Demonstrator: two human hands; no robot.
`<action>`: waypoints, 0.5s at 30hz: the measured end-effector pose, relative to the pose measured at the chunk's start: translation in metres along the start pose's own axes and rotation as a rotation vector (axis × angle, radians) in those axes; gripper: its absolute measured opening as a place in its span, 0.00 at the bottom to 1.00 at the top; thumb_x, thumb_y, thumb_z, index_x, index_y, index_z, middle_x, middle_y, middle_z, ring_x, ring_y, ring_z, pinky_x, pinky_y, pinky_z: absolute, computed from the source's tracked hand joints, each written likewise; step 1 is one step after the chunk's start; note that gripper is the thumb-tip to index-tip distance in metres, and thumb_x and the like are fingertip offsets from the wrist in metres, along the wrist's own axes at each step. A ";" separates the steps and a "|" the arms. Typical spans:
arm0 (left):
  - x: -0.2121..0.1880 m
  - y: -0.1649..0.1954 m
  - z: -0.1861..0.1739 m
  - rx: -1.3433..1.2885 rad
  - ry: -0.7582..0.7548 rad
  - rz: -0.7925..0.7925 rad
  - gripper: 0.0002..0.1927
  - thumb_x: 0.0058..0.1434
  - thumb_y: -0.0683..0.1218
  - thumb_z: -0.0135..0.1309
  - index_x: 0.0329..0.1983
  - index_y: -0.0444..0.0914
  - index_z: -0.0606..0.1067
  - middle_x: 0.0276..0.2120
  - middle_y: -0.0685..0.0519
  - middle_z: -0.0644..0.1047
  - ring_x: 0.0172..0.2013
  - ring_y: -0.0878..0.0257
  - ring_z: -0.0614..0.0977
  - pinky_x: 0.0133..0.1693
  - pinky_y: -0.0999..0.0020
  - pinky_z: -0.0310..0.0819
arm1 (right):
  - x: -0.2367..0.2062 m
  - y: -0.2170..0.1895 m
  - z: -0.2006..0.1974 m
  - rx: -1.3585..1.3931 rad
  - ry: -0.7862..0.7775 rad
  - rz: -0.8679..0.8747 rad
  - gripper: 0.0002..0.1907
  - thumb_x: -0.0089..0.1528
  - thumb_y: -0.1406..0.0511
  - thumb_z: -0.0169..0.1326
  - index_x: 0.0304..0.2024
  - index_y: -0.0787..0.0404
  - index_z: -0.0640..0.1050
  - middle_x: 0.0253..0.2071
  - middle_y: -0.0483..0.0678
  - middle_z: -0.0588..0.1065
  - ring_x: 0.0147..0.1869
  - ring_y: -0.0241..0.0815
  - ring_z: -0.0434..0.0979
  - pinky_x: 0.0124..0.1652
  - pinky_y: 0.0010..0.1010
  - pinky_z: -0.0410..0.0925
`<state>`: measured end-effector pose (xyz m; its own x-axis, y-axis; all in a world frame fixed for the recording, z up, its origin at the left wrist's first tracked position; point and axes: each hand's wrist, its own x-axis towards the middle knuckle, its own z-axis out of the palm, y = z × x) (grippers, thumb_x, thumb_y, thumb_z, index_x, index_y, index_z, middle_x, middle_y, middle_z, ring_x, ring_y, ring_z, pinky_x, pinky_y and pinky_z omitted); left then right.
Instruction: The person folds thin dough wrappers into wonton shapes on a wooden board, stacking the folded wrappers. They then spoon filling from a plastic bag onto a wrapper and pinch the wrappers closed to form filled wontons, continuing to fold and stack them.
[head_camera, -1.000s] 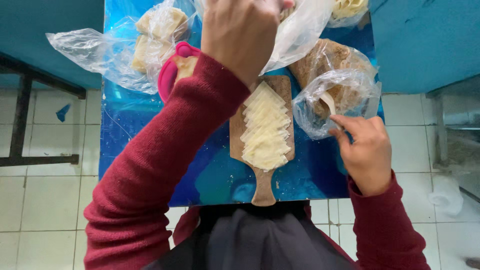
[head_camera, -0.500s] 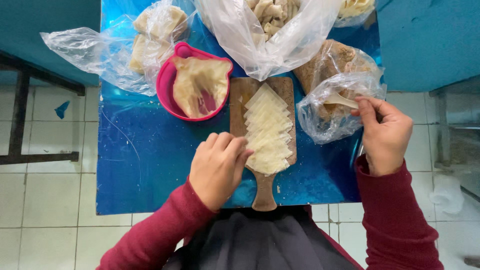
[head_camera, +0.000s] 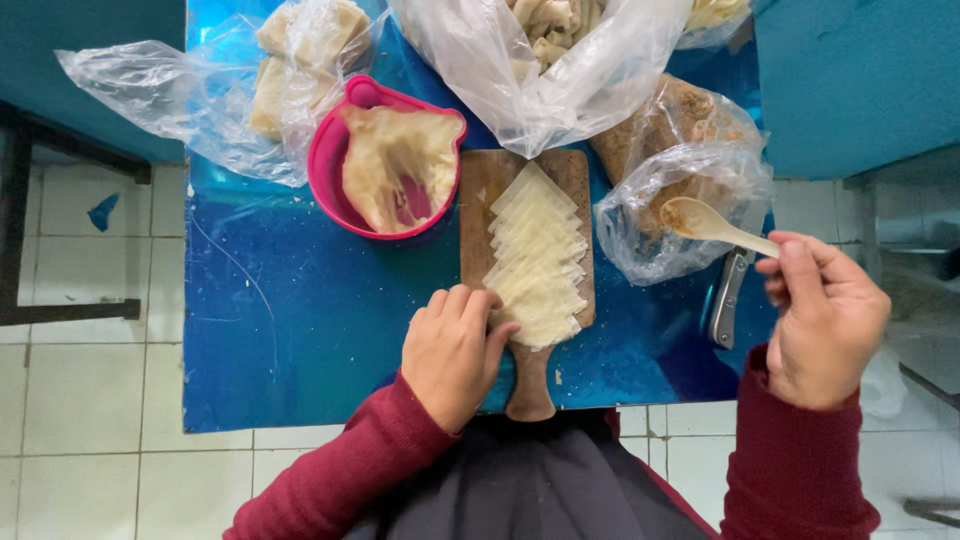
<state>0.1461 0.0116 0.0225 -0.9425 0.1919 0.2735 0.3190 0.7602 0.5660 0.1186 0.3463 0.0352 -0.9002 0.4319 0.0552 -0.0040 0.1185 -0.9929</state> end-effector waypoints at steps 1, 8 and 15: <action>0.000 0.000 0.001 0.003 0.012 -0.011 0.14 0.58 0.50 0.61 0.42 0.38 0.74 0.35 0.50 0.74 0.38 0.52 0.75 0.38 0.59 0.67 | -0.005 -0.002 -0.001 0.049 -0.011 0.023 0.08 0.75 0.69 0.56 0.51 0.70 0.80 0.38 0.48 0.78 0.36 0.30 0.72 0.39 0.18 0.64; -0.001 -0.001 0.006 0.013 -0.002 -0.044 0.08 0.59 0.47 0.60 0.36 0.42 0.73 0.32 0.52 0.72 0.37 0.54 0.75 0.37 0.59 0.66 | -0.060 -0.009 0.032 -0.087 -0.191 0.151 0.09 0.71 0.69 0.54 0.49 0.70 0.80 0.38 0.47 0.79 0.39 0.30 0.76 0.42 0.19 0.67; -0.002 0.002 0.006 -0.037 0.025 -0.039 0.07 0.60 0.45 0.59 0.39 0.41 0.73 0.34 0.53 0.73 0.38 0.54 0.75 0.38 0.60 0.67 | -0.093 -0.025 0.059 -0.525 -0.357 -0.444 0.07 0.65 0.74 0.58 0.46 0.66 0.82 0.36 0.49 0.79 0.39 0.39 0.77 0.41 0.27 0.69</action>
<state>0.1478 0.0162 0.0184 -0.9518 0.1462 0.2697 0.2856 0.7432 0.6051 0.1766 0.2504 0.0488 -0.9487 -0.0589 0.3108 -0.2706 0.6597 -0.7011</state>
